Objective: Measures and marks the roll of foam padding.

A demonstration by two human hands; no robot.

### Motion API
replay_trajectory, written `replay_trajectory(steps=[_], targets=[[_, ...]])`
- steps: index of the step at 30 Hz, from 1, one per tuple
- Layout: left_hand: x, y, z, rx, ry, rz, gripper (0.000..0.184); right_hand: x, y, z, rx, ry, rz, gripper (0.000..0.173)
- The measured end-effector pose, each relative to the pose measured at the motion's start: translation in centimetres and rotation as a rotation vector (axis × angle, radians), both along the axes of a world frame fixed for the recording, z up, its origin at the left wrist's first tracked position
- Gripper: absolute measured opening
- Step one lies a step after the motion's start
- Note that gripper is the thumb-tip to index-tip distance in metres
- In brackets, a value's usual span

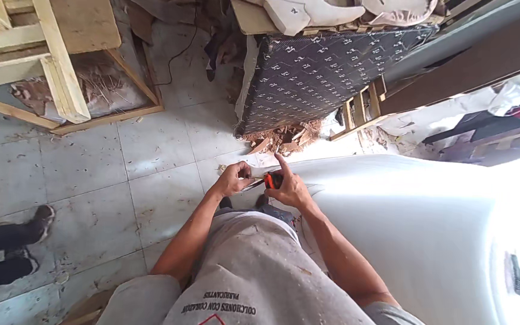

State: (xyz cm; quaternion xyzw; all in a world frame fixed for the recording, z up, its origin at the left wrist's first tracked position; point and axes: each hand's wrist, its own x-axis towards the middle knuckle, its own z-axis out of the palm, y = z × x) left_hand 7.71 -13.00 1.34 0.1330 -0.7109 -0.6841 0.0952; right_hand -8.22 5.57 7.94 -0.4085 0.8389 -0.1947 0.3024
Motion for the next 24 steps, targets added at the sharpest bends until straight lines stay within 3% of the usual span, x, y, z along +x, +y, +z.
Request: replay_trajectory(steps=[4,9,14,17,24], targets=[[0.2,0.3,-0.5,-0.065,0.049,0.185,0.032,-3.2,0.2,1.0,0.171,0.141,0.040,0.075],[-0.8,0.6,-0.5,-0.027,0.103,0.285,0.075,-4.3,-1.7,2.1,0.249,0.161,0.090,0.072],[-0.8,0.4,0.3,-0.158,0.022,0.346,0.046,-4.7,-2.5,1.8,0.233,0.147,0.128,0.082],[-0.4,-0.2,0.2,-0.155,0.027,0.335,0.043,-4.9,-2.8,1.9,0.214,0.137,0.156,0.094],[0.2,-1.3,0.0,-0.334,-0.038,0.193,0.030,-5.2,-3.9,2.5,0.183,0.147,0.209,0.088]])
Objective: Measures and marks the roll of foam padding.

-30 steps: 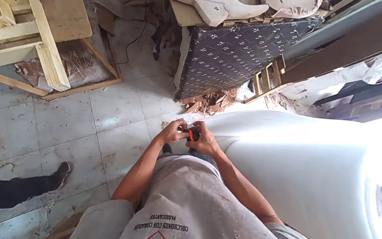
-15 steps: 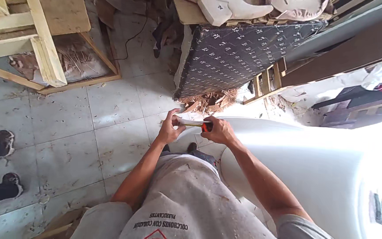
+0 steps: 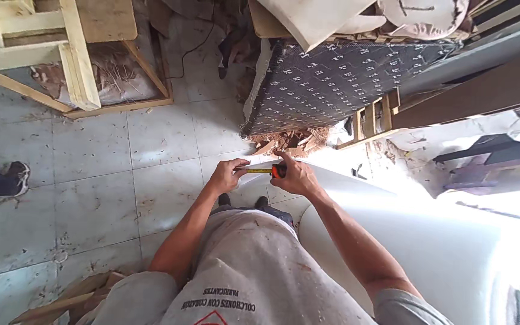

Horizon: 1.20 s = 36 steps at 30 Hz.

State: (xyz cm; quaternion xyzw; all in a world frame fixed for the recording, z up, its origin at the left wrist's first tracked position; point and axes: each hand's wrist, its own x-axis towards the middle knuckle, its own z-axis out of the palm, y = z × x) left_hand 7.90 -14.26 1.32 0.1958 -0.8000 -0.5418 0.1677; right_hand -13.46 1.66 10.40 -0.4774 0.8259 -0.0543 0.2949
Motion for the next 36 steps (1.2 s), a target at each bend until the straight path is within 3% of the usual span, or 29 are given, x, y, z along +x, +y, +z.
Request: replay_trajectory(steps=[5,10,19,27,33,35,36], targets=[[-0.1,-1.9,1.1,-0.267,-0.137,-0.036,0.027,-1.3,0.7,0.3,0.080,-0.024,0.024,0.087],[-2.9,-5.9,1.3,-0.434,-0.166,-0.086,0.026,-9.3,7.5,-0.2,0.124,-0.005,-0.133,0.081],[-12.7,-12.0,3.2,-0.491,-0.413,-0.084,0.025,-28.0,27.5,0.4,0.068,0.102,-0.402,0.057],[-20.9,-13.3,4.7,-0.481,-0.620,0.093,0.025,-45.5,40.7,2.6,0.196,-0.088,-0.509,0.063],[-23.6,-14.3,4.8,-0.366,-0.727,0.200,0.028,-54.1,46.8,3.4,0.223,0.044,-0.513,0.041],[-23.7,-16.1,3.3,-0.349,-0.617,0.094,0.030,-55.6,47.6,3.9,0.267,0.099,-0.528,0.041],[-23.5,-17.1,2.9,-0.398,-0.512,-0.065,0.032,-56.0,47.9,3.9,0.295,0.112,-0.534,0.041]])
